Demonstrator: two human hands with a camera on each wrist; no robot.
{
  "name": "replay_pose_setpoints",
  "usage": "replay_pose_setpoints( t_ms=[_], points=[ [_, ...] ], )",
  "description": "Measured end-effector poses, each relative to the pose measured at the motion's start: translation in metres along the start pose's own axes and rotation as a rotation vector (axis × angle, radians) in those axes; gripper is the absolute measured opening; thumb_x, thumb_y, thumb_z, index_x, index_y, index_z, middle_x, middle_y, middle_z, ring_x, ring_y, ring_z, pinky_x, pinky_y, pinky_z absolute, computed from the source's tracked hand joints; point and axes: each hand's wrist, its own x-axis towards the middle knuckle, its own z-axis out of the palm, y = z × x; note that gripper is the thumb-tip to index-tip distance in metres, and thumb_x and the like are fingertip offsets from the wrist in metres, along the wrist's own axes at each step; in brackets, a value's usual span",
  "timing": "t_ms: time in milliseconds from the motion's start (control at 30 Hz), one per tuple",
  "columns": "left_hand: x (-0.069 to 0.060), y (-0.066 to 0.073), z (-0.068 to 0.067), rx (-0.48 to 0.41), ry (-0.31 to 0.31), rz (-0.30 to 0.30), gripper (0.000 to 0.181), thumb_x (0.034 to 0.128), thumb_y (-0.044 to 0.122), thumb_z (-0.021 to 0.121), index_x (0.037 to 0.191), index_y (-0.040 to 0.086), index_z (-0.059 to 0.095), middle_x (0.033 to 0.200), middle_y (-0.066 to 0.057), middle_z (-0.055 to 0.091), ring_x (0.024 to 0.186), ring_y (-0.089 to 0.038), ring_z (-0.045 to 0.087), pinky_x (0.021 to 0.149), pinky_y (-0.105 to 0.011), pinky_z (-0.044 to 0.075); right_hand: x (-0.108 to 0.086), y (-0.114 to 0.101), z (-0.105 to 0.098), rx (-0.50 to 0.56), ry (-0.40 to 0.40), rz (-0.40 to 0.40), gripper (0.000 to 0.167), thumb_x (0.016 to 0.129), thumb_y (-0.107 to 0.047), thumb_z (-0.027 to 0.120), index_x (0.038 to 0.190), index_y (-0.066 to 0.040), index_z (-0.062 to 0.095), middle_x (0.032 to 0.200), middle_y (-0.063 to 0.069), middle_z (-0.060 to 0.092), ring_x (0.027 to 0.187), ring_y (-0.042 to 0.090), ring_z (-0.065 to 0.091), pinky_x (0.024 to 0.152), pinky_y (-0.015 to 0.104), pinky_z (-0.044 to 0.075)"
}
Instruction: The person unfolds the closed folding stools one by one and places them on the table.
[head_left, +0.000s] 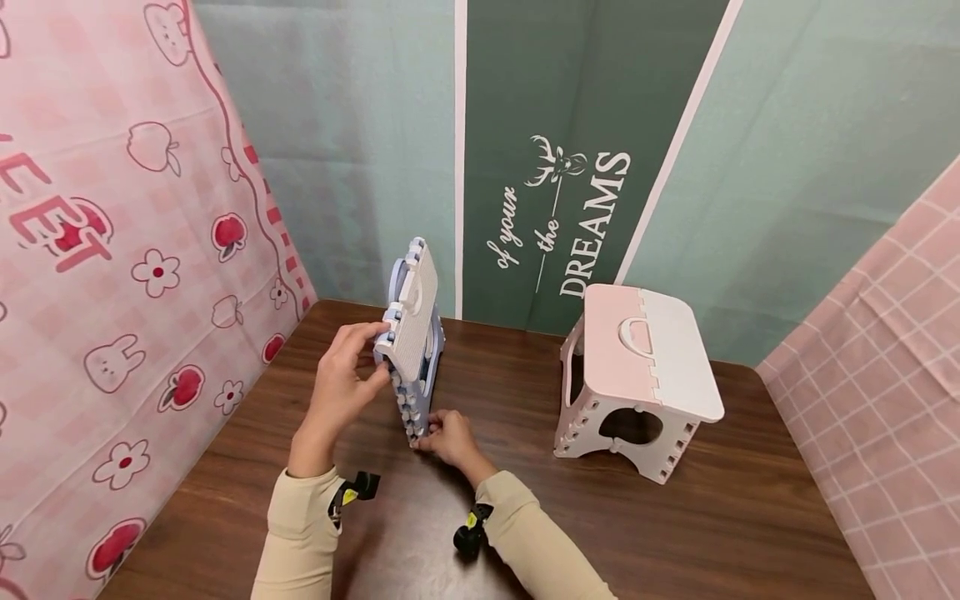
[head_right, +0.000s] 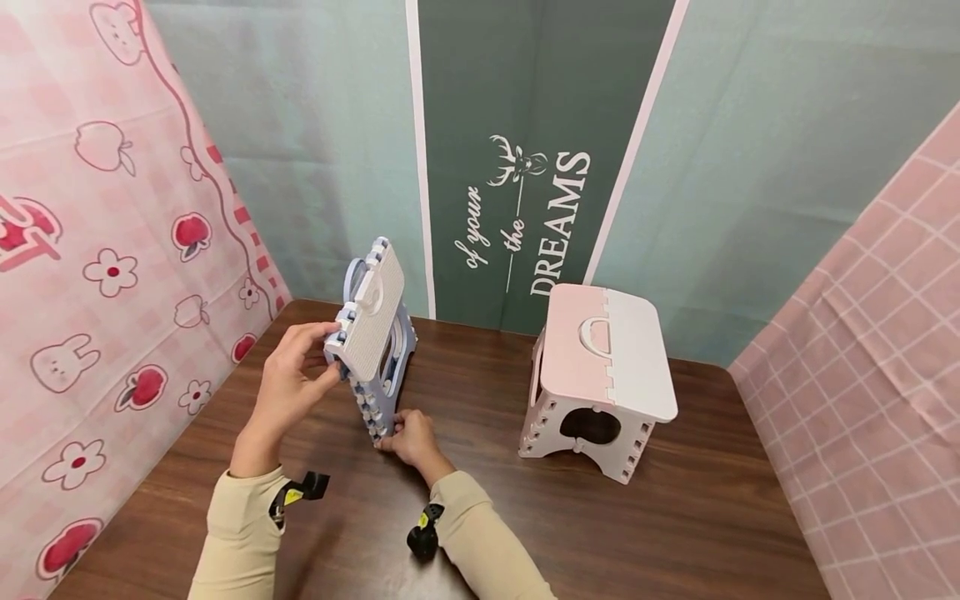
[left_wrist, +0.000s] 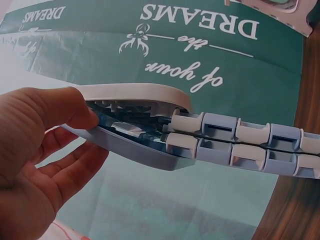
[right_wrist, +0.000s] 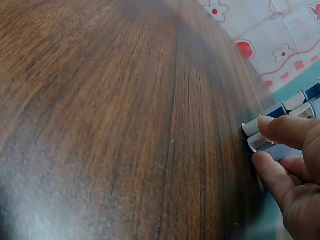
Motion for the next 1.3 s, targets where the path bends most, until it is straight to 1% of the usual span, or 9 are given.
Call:
replay_pose_setpoints(
  t_ms=[133,300,433,633,800,900,1067,1167,1300],
  points=[
    [0.002,0.001,0.003,0.002,-0.003,0.011,0.052,0.0675,-0.018,0.063,0.116,0.000,0.059,0.110,-0.014,0.053,0.084,-0.022,0.060,0.068,-0.020,0.050,0.001,-0.001,0.001,0.002,-0.005,0.022,0.042,0.058,-0.006,0.085,0.094,0.007,0.066,0.072,0.007,0.062,0.062,0.008,0.053,0.056,0.022,0.046],
    [0.004,0.003,0.006,-0.015,-0.011,0.021,0.054,0.0664,-0.019,0.063,0.117,0.000,0.059,0.110,-0.015,0.053,0.084,-0.022,0.059,0.066,-0.033,0.053,0.003,-0.002,0.001,0.052,-0.012,0.070,0.042,0.059,-0.002,0.084,0.095,0.009,0.064,0.073,0.010,0.061,0.063,0.010,0.051,0.058,0.024,0.045],
    [0.006,0.005,0.008,-0.009,-0.024,0.026,0.054,0.0668,-0.018,0.062,0.117,0.000,0.059,0.110,-0.015,0.052,0.084,-0.022,0.058,0.067,-0.034,0.053,0.004,-0.003,0.002,0.075,-0.007,0.087,0.041,0.059,0.000,0.083,0.093,0.009,0.063,0.072,0.009,0.060,0.063,0.010,0.050,0.059,0.024,0.045],
    [0.007,0.004,0.009,0.003,-0.041,0.033,0.052,0.0678,-0.016,0.061,0.117,0.001,0.058,0.111,-0.013,0.052,0.083,-0.021,0.057,0.067,-0.035,0.053,0.004,-0.002,0.004,0.076,0.006,0.074,0.040,0.058,-0.002,0.084,0.092,0.008,0.064,0.071,0.008,0.059,0.062,0.008,0.050,0.059,0.023,0.045],
    [0.008,0.004,0.011,0.013,-0.050,0.043,0.051,0.0684,-0.014,0.061,0.117,0.002,0.058,0.111,-0.012,0.052,0.084,-0.020,0.057,0.068,-0.029,0.052,0.004,0.000,0.004,0.074,0.005,0.069,0.042,0.059,-0.004,0.084,0.094,0.008,0.064,0.071,0.007,0.060,0.062,0.008,0.050,0.060,0.023,0.045],
    [0.007,0.004,0.011,0.011,-0.052,0.048,0.051,0.0689,-0.014,0.060,0.117,0.002,0.058,0.111,-0.013,0.052,0.084,-0.021,0.057,0.067,-0.032,0.052,0.002,0.000,0.002,0.085,-0.010,0.070,0.045,0.060,-0.004,0.083,0.097,0.009,0.062,0.073,0.010,0.060,0.062,0.010,0.051,0.057,0.023,0.046],
    [0.007,0.005,0.010,0.015,-0.041,0.041,0.052,0.0677,-0.015,0.061,0.117,0.002,0.059,0.111,-0.013,0.052,0.083,-0.021,0.058,0.067,-0.035,0.053,-0.003,-0.004,-0.004,0.114,-0.043,0.050,0.050,0.063,-0.001,0.080,0.106,0.012,0.059,0.079,0.016,0.061,0.065,0.013,0.052,0.056,0.025,0.046],
    [0.006,0.005,0.009,0.020,-0.031,0.029,0.054,0.0663,-0.016,0.062,0.117,0.003,0.060,0.111,-0.013,0.053,0.083,-0.019,0.058,0.068,-0.030,0.052,-0.005,-0.005,-0.007,0.111,-0.049,0.029,0.049,0.065,-0.002,0.079,0.108,0.011,0.058,0.081,0.016,0.061,0.071,0.018,0.054,0.060,0.026,0.046],
    [0.005,0.005,0.009,0.020,-0.020,0.026,0.056,0.0649,-0.018,0.062,0.117,0.002,0.060,0.111,-0.014,0.053,0.082,-0.021,0.058,0.068,-0.031,0.052,-0.008,-0.006,-0.013,0.097,-0.040,-0.014,0.051,0.065,-0.003,0.078,0.109,0.011,0.057,0.084,0.018,0.060,0.078,0.027,0.057,0.065,0.028,0.045]
  ],
)
